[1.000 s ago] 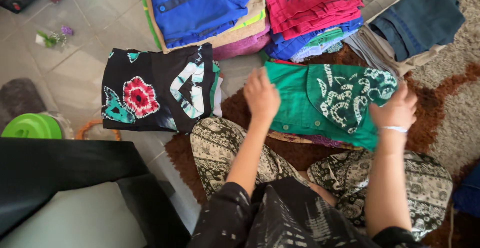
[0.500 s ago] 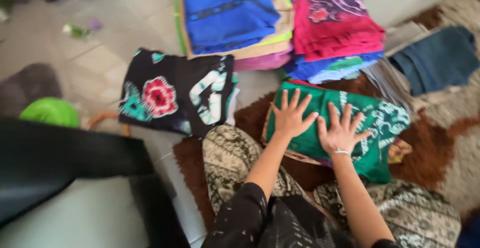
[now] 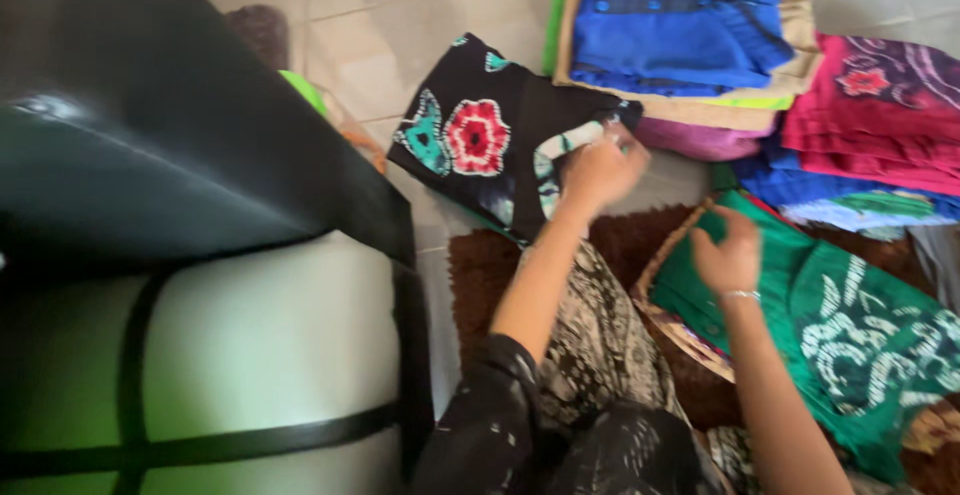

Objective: The person folds various items of clothing by hand, including patterned shirts, solid-colored fabrics, and a blue button-down shirt, and then stacks them onto existing piles on the floor.

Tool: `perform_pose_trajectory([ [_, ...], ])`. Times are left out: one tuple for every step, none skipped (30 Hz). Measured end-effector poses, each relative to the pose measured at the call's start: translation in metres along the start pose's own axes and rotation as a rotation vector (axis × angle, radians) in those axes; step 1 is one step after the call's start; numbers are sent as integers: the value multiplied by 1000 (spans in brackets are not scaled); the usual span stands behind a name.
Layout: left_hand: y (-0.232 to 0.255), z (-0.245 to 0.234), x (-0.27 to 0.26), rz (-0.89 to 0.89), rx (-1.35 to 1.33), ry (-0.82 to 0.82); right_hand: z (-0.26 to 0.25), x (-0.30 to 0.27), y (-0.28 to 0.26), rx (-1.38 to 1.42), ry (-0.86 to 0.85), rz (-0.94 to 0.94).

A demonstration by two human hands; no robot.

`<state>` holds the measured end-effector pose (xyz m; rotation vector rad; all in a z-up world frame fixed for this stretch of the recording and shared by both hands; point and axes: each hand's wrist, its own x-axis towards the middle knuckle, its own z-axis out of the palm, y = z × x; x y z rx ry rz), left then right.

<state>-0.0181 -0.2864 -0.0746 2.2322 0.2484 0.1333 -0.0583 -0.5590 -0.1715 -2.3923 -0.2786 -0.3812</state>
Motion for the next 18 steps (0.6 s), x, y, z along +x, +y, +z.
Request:
perform_pose_trajectory([
  [-3, -28, 16, 180, -113, 326, 24, 10, -19, 106, -61, 75],
  [-17, -63, 28, 153, -97, 408, 45, 17, -39, 192, -142, 186],
  [-26, -91, 52, 237, 104, 578, 57, 23, -56, 273, -222, 297],
  [-44, -115, 58, 222, 256, 705, 73, 26, -76, 428, -208, 267],
  [-61, -140, 67, 98, 380, 694, 86, 29, -95, 582, -188, 236],
  [-79, -164, 77, -27, 502, 681, 90, 33, -108, 583, -185, 230],
  [-96, -183, 82, -126, 555, 607, 96, 30, -123, 677, -289, 386],
  [-110, -197, 85, -225, 607, 531, 99, 30, -136, 769, -394, 543],
  [-120, -208, 88, -223, 606, 532, 99, 29, -144, 769, -392, 542],
  [-128, -218, 89, -374, 418, 352, 98, 27, -151, 761, -438, 544],
  [-133, -227, 90, -518, 229, 171, 100, 27, -156, 756, -485, 545],
  [-136, -234, 93, -517, 230, 173, 102, 31, -158, 758, -484, 543],
  [-138, -239, 95, -520, 182, 212, 103, 32, -157, 755, -477, 580],
  [-139, -243, 97, -523, 133, 251, 103, 31, -156, 753, -469, 616],
  [-138, -247, 99, -527, 132, 248, 103, 30, -153, 750, -472, 620],
  [-133, -252, 102, -431, 68, 196, 104, 30, -149, 759, -468, 639],
  [-124, -256, 104, -330, 4, 147, 103, 33, -146, 769, -462, 655],
  [-110, -261, 105, -204, 22, 94, 102, 33, -142, 767, -461, 655],
])
